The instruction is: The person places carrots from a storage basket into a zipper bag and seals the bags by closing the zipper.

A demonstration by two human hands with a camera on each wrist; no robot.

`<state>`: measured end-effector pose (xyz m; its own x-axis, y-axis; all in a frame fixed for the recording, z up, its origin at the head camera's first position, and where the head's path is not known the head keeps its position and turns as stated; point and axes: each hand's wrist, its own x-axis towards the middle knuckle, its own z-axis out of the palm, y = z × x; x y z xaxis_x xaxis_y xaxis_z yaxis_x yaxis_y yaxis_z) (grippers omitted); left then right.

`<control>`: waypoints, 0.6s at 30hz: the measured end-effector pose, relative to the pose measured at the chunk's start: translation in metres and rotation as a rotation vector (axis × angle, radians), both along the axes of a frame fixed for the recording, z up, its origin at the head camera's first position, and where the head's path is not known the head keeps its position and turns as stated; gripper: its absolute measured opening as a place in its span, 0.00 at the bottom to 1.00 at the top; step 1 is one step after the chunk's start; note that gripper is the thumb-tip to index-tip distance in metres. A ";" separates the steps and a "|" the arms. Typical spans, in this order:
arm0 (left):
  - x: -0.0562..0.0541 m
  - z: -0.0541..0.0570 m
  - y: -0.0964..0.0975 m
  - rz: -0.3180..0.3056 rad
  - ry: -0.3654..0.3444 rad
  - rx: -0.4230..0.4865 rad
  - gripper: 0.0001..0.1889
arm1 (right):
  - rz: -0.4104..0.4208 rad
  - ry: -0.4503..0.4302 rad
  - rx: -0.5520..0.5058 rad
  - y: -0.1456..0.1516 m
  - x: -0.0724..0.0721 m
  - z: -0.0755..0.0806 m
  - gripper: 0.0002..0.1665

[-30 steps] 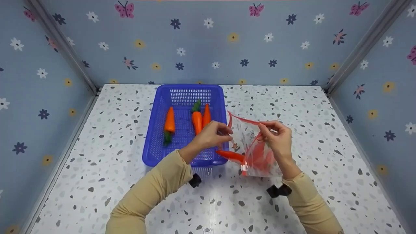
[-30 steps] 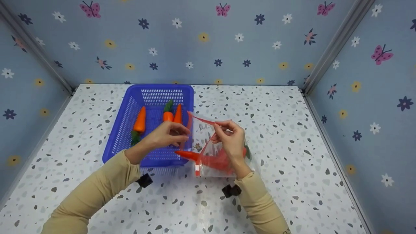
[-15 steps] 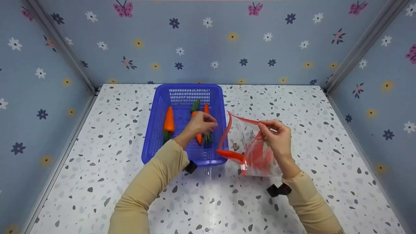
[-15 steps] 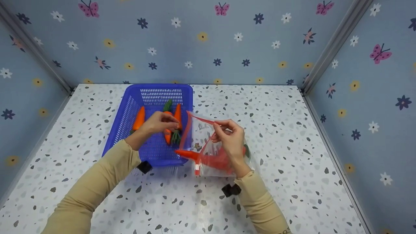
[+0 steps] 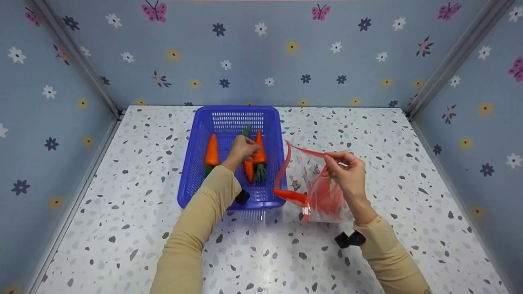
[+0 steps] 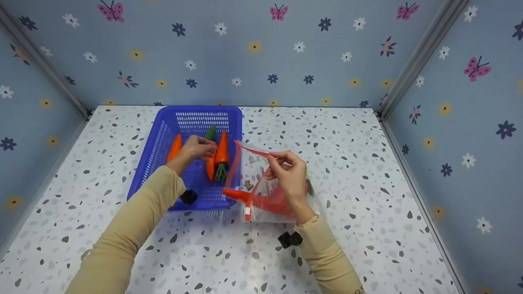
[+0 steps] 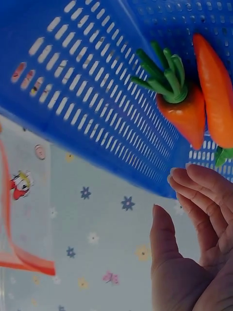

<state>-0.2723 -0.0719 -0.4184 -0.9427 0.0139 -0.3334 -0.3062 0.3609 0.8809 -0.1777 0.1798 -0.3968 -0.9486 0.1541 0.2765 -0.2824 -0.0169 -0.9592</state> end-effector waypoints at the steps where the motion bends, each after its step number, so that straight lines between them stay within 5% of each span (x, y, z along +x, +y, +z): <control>1: -0.002 -0.003 0.000 0.016 -0.002 -0.001 0.14 | -0.004 -0.004 0.003 0.000 0.000 0.000 0.10; 9: -0.020 -0.025 -0.003 0.176 -0.033 -0.059 0.04 | -0.004 0.018 -0.006 0.000 0.000 -0.003 0.09; 12: -0.024 -0.033 -0.005 0.234 -0.046 -0.098 0.07 | 0.070 0.060 -0.077 0.009 -0.010 -0.022 0.08; 16: -0.026 -0.044 -0.009 0.275 -0.074 -0.146 0.05 | 0.088 0.086 -0.084 0.010 -0.013 -0.028 0.10; 18: -0.037 -0.064 -0.014 0.279 -0.075 -0.158 0.08 | 0.071 0.074 -0.071 0.009 -0.011 -0.024 0.10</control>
